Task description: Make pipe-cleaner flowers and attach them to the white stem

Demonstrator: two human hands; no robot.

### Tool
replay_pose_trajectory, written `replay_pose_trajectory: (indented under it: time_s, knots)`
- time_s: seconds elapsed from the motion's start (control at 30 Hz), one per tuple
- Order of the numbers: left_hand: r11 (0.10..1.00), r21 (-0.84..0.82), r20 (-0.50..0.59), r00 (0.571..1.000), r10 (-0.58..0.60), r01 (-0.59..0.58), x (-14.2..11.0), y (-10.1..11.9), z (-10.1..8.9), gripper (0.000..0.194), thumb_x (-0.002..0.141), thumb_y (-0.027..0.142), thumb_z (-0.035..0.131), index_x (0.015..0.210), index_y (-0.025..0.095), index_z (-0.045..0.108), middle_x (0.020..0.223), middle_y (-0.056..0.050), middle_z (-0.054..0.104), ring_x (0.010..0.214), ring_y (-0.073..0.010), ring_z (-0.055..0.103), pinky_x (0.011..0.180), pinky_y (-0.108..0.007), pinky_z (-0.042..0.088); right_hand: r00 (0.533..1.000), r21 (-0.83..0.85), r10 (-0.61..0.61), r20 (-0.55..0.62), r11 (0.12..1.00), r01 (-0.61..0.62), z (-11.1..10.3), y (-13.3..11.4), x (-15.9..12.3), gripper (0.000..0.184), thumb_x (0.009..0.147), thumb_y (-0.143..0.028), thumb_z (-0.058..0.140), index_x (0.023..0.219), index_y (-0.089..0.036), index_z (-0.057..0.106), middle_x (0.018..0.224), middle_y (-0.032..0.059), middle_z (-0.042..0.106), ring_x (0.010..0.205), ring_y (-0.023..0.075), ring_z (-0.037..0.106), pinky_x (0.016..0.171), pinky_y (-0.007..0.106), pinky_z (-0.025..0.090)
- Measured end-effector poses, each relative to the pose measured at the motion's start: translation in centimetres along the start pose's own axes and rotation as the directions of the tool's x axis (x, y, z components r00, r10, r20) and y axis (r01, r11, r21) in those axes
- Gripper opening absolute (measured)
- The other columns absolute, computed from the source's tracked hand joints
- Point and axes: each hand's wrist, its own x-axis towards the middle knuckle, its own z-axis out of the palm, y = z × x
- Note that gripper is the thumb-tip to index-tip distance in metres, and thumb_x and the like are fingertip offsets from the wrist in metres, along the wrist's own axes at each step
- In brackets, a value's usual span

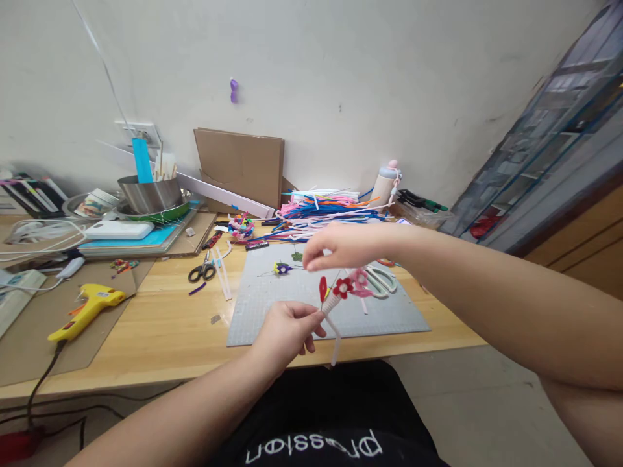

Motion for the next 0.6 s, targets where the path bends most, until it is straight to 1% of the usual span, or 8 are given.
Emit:
replay_pose_trajectory:
  time_s: [0.07, 0.13, 0.17, 0.23, 0.3, 0.37, 0.47, 0.6]
  knots:
    - [0.999, -0.051, -0.018, 1.0, 0.001, -0.002, 0.1, 0.1, -0.2, 0.022, 0.069, 0.035, 0.061, 0.068, 0.014, 0.065, 0.063, -0.005, 0.064, 0.036, -0.0061, 0.045, 0.035, -0.02, 0.029, 0.989, 0.012, 0.068, -0.132, 0.998, -0.067, -0.7, 0.4, -0.3, 0.03, 0.082, -0.037, 0.045, 0.095, -0.019, 0.065, 0.095, 0.0047, 0.066, 0.08, 0.0151, 0.056, 0.066, 0.025, 0.038]
    - [0.996, -0.091, -0.029, 1.0, 0.001, -0.004, 0.2, 0.1, -0.4, 0.021, 0.068, 0.034, 0.062, 0.068, 0.014, 0.064, 0.062, -0.005, 0.064, 0.036, -0.0062, 0.045, 0.036, -0.02, 0.029, 0.979, 0.037, 0.142, -0.144, 0.99, -0.138, -0.8, 0.7, -0.5, 0.029, 0.081, -0.037, 0.046, 0.093, -0.018, 0.065, 0.09, 0.0046, 0.066, 0.076, 0.0149, 0.056, 0.064, 0.025, 0.038]
    - [0.995, -0.101, -0.034, 0.999, 0.005, -0.008, 0.2, 0.1, -0.5, 0.02, 0.068, 0.034, 0.062, 0.066, 0.014, 0.064, 0.061, -0.005, 0.064, 0.036, -0.0062, 0.045, 0.036, -0.02, 0.029, 0.981, 0.054, 0.159, -0.11, 0.987, -0.154, -0.7, 0.8, -0.4, 0.029, 0.08, -0.038, 0.048, 0.092, -0.019, 0.066, 0.087, 0.0041, 0.066, 0.074, 0.0146, 0.056, 0.062, 0.024, 0.038]
    - [0.994, -0.106, -0.037, 0.999, 0.011, -0.015, 0.4, 0.2, -0.5, 0.019, 0.067, 0.032, 0.063, 0.064, 0.014, 0.063, 0.06, -0.005, 0.064, 0.036, -0.0061, 0.044, 0.036, -0.02, 0.029, 0.987, 0.103, 0.162, 0.018, 0.981, -0.163, -0.1, 1.0, -0.2, 0.029, 0.079, -0.04, 0.049, 0.091, -0.02, 0.066, 0.081, 0.003, 0.067, 0.067, 0.0138, 0.057, 0.058, 0.024, 0.039]
    - [0.995, -0.099, -0.037, 0.999, 0.014, -0.018, 0.5, 0.2, -0.4, 0.019, 0.068, 0.032, 0.062, 0.065, 0.013, 0.063, 0.06, -0.004, 0.064, 0.036, -0.0061, 0.044, 0.036, -0.02, 0.029, 0.974, 0.156, 0.164, 0.156, 0.97, -0.188, 0.5, 0.8, 0.1, 0.029, 0.077, -0.04, 0.05, 0.091, -0.02, 0.065, 0.076, 0.0025, 0.067, 0.059, 0.0125, 0.056, 0.053, 0.023, 0.039]
    - [0.996, -0.084, -0.034, 0.999, 0.014, -0.017, 0.5, 0.3, -0.3, 0.02, 0.068, 0.033, 0.062, 0.066, 0.013, 0.064, 0.06, -0.004, 0.063, 0.036, -0.0061, 0.044, 0.036, -0.02, 0.03, 0.956, 0.181, 0.178, 0.234, 0.958, -0.223, 1.0, 0.4, 0.3, 0.026, 0.075, -0.036, 0.051, 0.088, -0.019, 0.065, 0.072, 0.0023, 0.066, 0.051, 0.0103, 0.053, 0.049, 0.023, 0.038]
    - [0.998, -0.064, -0.031, 0.999, 0.017, -0.019, 0.5, 0.2, -0.2, 0.022, 0.068, 0.034, 0.062, 0.066, 0.012, 0.064, 0.06, -0.004, 0.063, 0.036, -0.006, 0.045, 0.036, -0.02, 0.03, 0.949, 0.164, 0.207, 0.238, 0.954, -0.25, 1.2, -0.5, 0.5, 0.02, 0.073, -0.028, 0.051, 0.081, -0.017, 0.065, 0.068, 0.0016, 0.064, 0.042, 0.0069, 0.047, 0.046, 0.022, 0.035]
    - [0.996, -0.084, -0.038, 0.999, 0.023, -0.026, 0.6, 0.1, -0.4, 0.022, 0.068, 0.034, 0.062, 0.067, 0.012, 0.064, 0.061, -0.005, 0.064, 0.036, -0.0062, 0.045, 0.036, -0.02, 0.03, 0.949, 0.131, 0.236, 0.21, 0.955, -0.266, 1.1, -1.1, 0.3, 0.018, 0.071, -0.028, 0.05, 0.075, -0.016, 0.064, 0.065, 0.0009, 0.063, 0.041, 0.0064, 0.045, 0.046, 0.023, 0.034]
